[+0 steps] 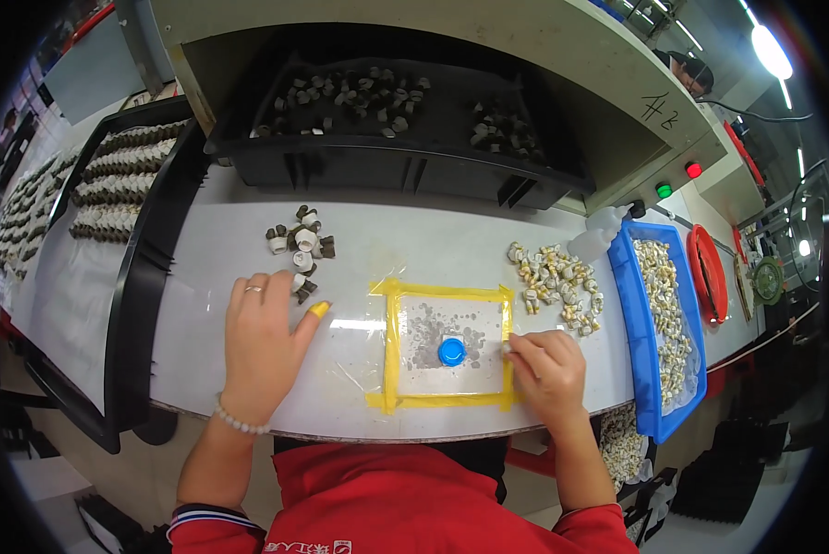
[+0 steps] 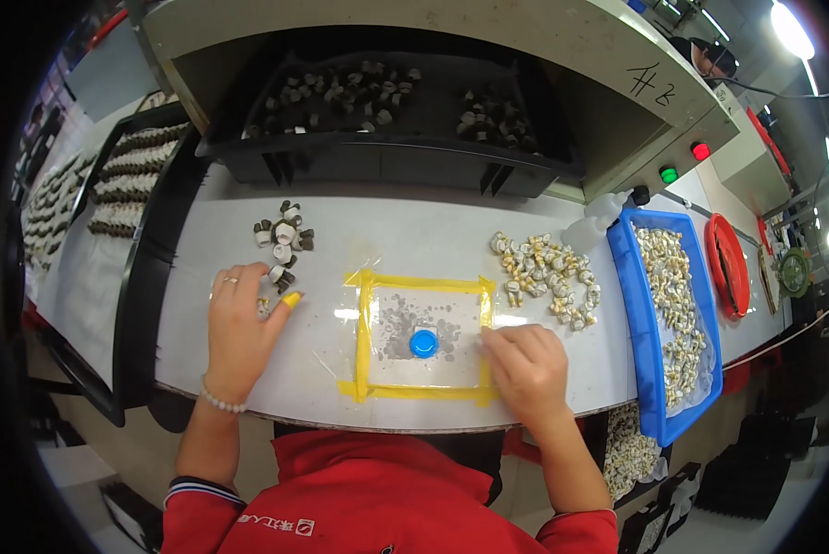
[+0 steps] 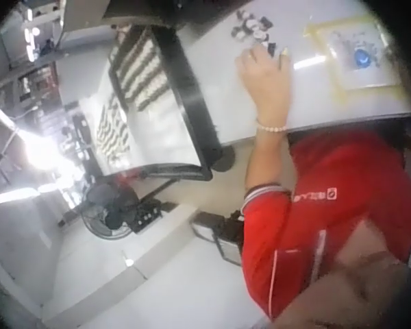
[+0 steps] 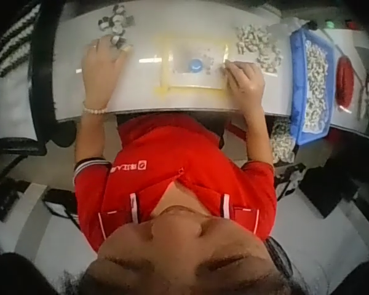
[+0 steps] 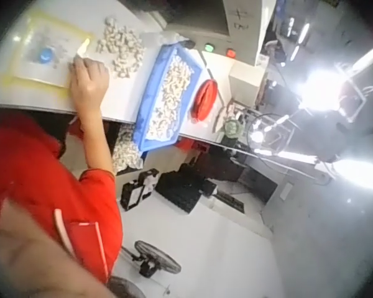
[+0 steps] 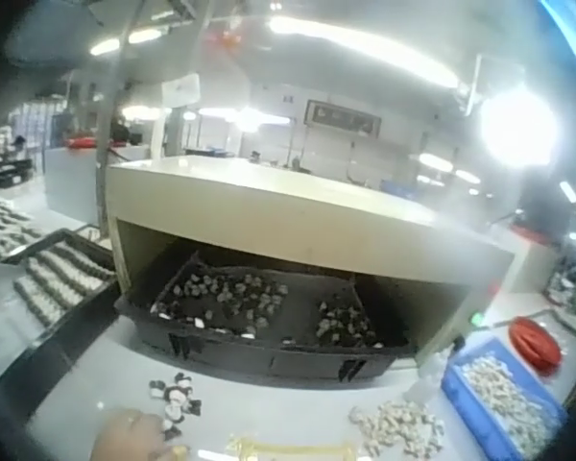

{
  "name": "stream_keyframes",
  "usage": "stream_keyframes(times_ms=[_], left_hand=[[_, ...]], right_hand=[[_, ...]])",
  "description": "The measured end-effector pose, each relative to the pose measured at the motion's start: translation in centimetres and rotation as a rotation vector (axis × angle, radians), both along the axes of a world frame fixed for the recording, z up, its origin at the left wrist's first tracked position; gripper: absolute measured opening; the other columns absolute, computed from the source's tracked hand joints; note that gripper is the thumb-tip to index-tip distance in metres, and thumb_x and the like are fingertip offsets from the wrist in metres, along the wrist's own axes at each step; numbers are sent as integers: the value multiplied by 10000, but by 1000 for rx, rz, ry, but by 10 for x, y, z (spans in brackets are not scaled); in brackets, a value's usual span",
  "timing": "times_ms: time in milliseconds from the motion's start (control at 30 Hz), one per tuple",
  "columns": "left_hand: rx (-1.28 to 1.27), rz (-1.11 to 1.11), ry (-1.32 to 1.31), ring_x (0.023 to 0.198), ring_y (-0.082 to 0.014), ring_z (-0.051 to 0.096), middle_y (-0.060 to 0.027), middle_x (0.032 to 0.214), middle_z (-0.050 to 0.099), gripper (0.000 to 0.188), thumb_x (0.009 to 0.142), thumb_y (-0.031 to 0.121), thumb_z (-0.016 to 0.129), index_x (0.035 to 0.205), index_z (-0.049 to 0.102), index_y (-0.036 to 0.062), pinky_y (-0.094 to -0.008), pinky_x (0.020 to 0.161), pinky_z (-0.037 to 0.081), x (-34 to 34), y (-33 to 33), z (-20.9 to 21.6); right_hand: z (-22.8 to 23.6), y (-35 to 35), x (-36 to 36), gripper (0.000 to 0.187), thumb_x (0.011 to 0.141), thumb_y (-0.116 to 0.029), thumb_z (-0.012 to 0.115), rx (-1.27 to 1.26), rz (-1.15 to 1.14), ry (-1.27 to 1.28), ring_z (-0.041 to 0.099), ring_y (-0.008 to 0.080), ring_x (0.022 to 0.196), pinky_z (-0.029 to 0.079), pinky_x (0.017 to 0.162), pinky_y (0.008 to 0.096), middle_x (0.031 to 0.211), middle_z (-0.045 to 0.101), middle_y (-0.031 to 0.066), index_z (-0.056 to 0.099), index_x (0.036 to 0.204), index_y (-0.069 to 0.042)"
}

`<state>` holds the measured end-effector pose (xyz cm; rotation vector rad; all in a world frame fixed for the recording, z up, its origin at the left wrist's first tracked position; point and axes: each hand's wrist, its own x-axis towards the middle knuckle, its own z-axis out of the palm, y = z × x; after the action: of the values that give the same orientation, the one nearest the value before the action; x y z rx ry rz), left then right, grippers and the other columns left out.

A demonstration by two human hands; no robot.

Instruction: The person assembles toy figurines by dipping head pieces onto a glue pad, attaching them to figurine bodies by hand, and arranging rows of assembled figurines before placing them into a tray. The person also dispenses adhesive onto the pad from a bottle and takes more pieces from a bin.

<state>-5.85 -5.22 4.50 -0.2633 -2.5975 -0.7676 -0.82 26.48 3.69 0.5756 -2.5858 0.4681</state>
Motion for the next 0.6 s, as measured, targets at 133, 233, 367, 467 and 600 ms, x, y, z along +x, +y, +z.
stream_keyframes(times_ms=[133,233,367,467,600], left_hand=[[-243,-40,-108,817,-297,488,-140,860,536,245,713,93,705,884,551,8,-406,718,415,-10,10,-12],[-239,-104,-87,817,-299,486,-129,856,539,222,710,64,680,889,560,11,-410,715,417,-6,7,-13],[-29,-216,7,815,-281,558,-142,939,586,323,700,-37,617,1021,585,-11,-368,738,476,7,14,-5],[521,-366,-297,831,-259,631,-172,1043,609,377,728,-104,546,1100,572,-49,-316,777,514,21,17,-4],[1421,-479,-873,928,-266,648,-188,1112,597,333,805,-133,487,1127,562,-92,-345,846,527,39,29,-12]], right_hand=[[-7,-11,3,219,739,-75,611,89,103,0,595,208,763,448,650,337,891,641,54,662,950,-50],[-7,-8,6,223,725,-61,642,68,141,-1,595,216,761,450,648,336,894,642,57,663,947,-46],[-9,-10,5,241,710,-47,674,-107,84,-82,588,225,746,452,646,339,885,634,57,663,950,-48],[-3,-10,3,247,698,-36,699,-136,78,-152,580,230,733,454,635,342,862,619,57,663,942,-47],[7,-14,-1,246,697,-32,715,-111,98,-223,594,229,757,486,660,341,854,619,70,677,938,-57]])
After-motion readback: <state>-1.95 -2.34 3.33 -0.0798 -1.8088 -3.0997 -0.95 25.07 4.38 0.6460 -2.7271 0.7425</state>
